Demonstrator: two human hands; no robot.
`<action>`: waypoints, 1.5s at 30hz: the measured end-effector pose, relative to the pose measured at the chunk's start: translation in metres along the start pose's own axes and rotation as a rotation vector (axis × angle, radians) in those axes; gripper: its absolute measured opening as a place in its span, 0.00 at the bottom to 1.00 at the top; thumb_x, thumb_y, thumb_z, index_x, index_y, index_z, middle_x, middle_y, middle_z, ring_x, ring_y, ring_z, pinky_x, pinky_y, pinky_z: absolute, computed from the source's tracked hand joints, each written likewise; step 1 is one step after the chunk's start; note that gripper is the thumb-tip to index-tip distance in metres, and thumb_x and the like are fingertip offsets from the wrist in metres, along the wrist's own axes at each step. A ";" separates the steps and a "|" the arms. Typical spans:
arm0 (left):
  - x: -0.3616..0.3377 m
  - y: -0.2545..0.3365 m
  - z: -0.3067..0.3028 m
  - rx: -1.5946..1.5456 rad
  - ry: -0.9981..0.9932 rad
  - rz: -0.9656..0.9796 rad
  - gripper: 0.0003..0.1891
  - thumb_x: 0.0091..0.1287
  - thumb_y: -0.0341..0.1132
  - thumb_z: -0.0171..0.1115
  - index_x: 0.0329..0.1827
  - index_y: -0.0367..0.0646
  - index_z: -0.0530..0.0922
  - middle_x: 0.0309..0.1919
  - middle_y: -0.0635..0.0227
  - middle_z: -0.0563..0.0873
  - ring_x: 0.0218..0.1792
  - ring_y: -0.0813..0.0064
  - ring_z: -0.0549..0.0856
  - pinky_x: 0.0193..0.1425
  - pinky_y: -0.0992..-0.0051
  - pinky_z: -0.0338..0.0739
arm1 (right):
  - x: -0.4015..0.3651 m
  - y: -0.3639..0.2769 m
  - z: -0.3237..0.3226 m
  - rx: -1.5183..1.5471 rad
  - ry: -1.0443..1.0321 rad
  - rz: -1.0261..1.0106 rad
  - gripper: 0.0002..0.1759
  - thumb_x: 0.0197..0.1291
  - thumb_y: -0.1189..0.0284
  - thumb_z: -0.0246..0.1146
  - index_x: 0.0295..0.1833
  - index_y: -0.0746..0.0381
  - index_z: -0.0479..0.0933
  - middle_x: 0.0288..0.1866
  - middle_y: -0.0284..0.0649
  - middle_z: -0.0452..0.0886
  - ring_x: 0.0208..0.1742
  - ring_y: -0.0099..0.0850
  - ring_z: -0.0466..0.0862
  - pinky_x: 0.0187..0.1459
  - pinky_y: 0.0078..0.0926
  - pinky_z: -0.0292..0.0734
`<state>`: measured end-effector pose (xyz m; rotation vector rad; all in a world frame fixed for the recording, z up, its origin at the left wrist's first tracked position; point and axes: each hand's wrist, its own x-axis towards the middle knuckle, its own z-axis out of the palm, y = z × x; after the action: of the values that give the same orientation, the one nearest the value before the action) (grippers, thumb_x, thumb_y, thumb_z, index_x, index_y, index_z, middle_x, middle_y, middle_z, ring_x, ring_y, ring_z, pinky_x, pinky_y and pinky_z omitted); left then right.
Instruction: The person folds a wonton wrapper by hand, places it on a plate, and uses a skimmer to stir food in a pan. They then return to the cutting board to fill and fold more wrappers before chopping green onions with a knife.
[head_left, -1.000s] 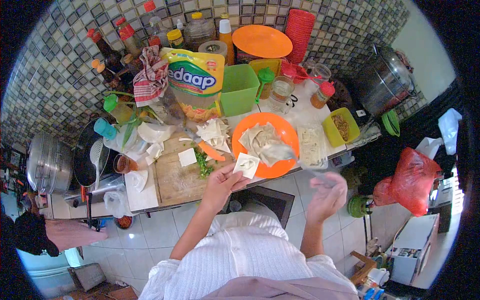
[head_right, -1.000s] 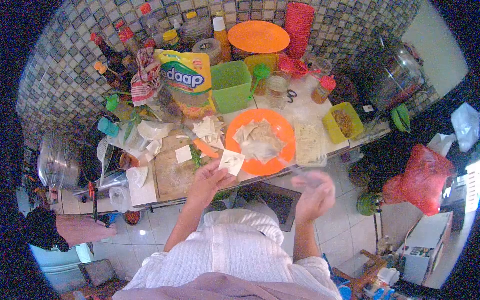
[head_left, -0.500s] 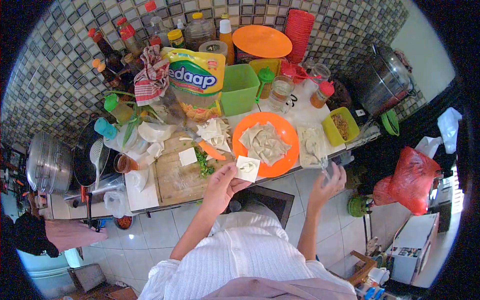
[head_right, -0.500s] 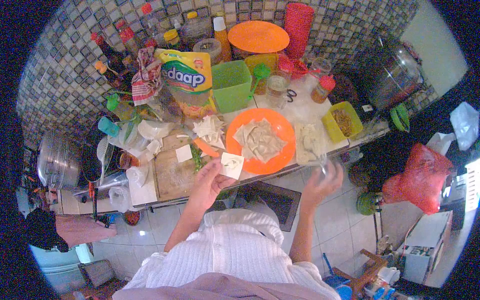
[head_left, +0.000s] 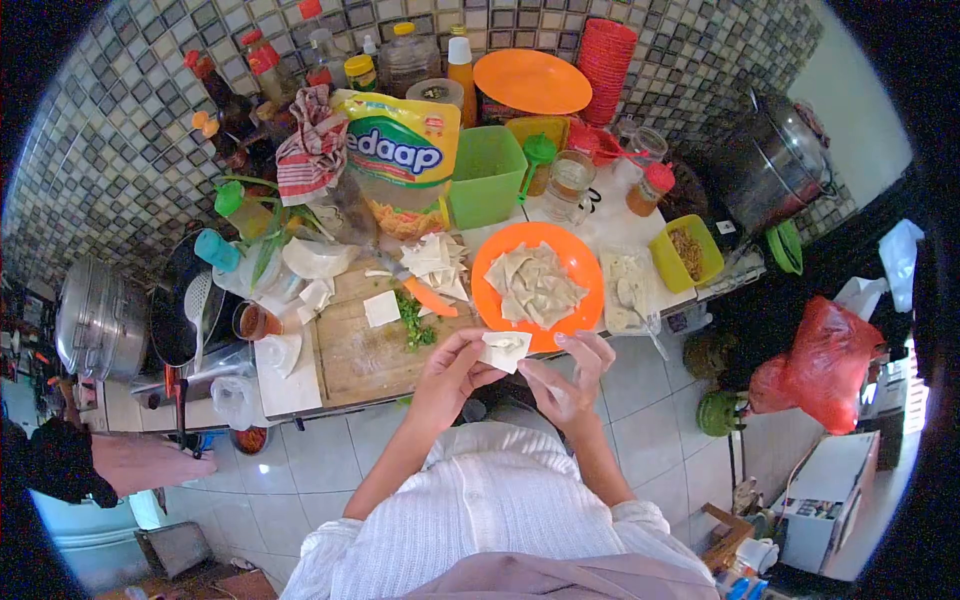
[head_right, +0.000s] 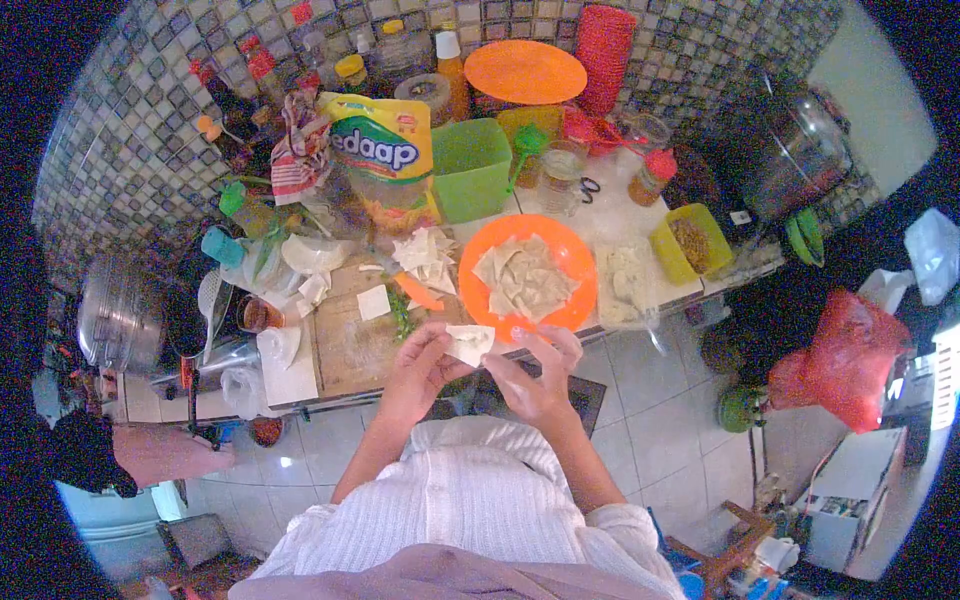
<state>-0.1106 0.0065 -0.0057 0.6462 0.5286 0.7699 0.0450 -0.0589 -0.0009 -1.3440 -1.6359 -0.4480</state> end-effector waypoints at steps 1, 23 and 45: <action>0.000 0.000 -0.001 0.013 -0.020 0.010 0.11 0.67 0.32 0.44 0.49 0.37 0.69 0.45 0.61 0.78 0.44 0.70 0.80 0.50 0.72 0.77 | 0.002 0.000 0.002 0.038 0.004 0.033 0.16 0.34 0.73 0.69 0.34 0.47 0.79 0.49 0.34 0.67 0.49 0.38 0.66 0.49 0.37 0.61; -0.002 0.006 0.012 0.356 0.030 0.220 0.13 0.61 0.23 0.54 0.48 0.29 0.69 0.44 0.59 0.78 0.44 0.74 0.79 0.50 0.76 0.75 | 0.020 -0.007 0.024 0.308 -0.027 0.420 0.11 0.42 0.73 0.67 0.35 0.61 0.77 0.50 0.42 0.61 0.54 0.36 0.64 0.53 0.34 0.62; 0.004 0.003 0.007 0.287 0.030 0.083 0.13 0.64 0.30 0.52 0.48 0.30 0.69 0.43 0.58 0.79 0.44 0.73 0.80 0.51 0.77 0.75 | -0.003 0.006 0.038 0.697 -0.175 0.781 0.06 0.44 0.80 0.64 0.31 0.65 0.75 0.49 0.38 0.63 0.52 0.29 0.66 0.55 0.25 0.60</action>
<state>-0.1059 0.0089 0.0005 0.9275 0.6493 0.7896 0.0343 -0.0293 -0.0239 -1.3463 -1.0927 0.6602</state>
